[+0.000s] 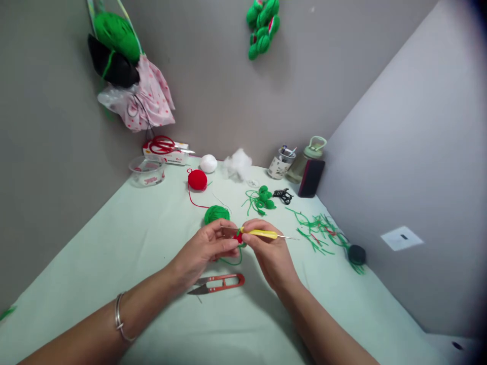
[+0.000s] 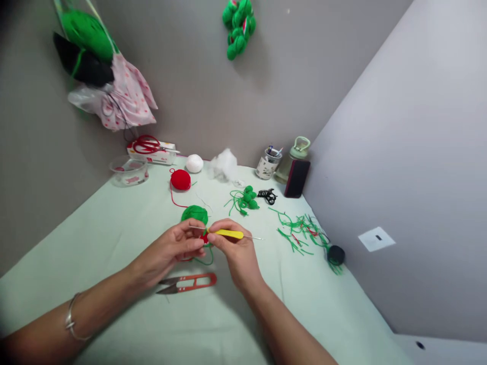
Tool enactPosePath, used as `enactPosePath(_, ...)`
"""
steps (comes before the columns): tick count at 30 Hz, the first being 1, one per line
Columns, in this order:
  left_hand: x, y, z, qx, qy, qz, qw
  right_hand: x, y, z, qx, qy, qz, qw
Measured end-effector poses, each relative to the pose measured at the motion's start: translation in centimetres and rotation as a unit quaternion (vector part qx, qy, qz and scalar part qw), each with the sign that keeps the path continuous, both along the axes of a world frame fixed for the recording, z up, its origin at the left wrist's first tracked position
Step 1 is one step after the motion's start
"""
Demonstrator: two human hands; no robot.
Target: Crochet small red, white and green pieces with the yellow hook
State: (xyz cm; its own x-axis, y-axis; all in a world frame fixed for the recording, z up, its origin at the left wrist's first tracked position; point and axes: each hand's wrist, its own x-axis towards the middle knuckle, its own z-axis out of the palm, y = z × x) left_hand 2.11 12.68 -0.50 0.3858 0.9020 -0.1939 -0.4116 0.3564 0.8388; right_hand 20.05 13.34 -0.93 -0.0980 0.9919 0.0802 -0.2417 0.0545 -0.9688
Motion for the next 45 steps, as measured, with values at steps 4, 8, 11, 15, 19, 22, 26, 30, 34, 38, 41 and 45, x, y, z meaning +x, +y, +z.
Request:
enactPosePath(4,0.1,-0.2,-1.7,-0.046,0.006,0.013,0.999,-0.2,0.0,-1.1,-0.054,-0.01,-0.029,0.998)
enactPosePath(8,-0.4,0.1,-2.7,-0.057,0.044,0.026,0.997,-0.6,-0.1,-1.1,-0.011,-0.109,-0.025,0.994)
enactPosePath(11,-1.0,0.5,-3.0,-0.054,0.04,0.046,0.997,-0.9,-0.1,-1.2,-0.018,-0.12,0.019,0.992)
enactPosePath(15,-1.4,0.5,-2.7,-0.058,0.004,0.044,0.997,-1.0,-0.2,-1.8,-0.036,-0.102,0.031,0.994)
enactPosePath(19,-1.6,0.2,-2.3,-0.069,-0.035,0.0,0.997,-0.6,-0.3,-1.9,-0.044,-0.083,0.054,0.994)
enactPosePath(22,-1.9,0.2,-2.2,-0.051,-0.026,-0.031,0.998,-0.3,-0.5,-1.4,-0.034,-0.083,0.094,0.992)
enactPosePath(26,-2.4,0.1,-1.8,-0.016,0.01,-0.08,0.997,-0.2,-0.9,-0.3,-0.036,-0.042,0.123,0.991)
enactPosePath(30,-3.2,0.0,-1.1,0.059,0.037,-0.139,0.988,-0.2,-1.5,0.7,-0.069,0.029,0.158,0.985)
enactPosePath(34,-3.6,-0.2,-0.4,0.11,0.043,-0.137,0.983,-0.2,-1.9,0.8,-0.079,0.085,0.17,0.979)
enactPosePath(38,-2.9,-0.9,0.1,0.116,0.038,-0.076,0.99,-0.1,-1.7,0.5,-0.059,0.086,0.128,0.986)
enactPosePath(41,-2.0,-1.4,0.1,0.101,0.041,-0.079,0.991,0.0,-1.5,0.5,-0.043,0.068,0.121,0.989)
enactPosePath(45,-1.3,-1.6,0.2,0.142,0.083,-0.02,0.986,0.1,-1.5,0.5,-0.039,0.084,0.148,0.985)
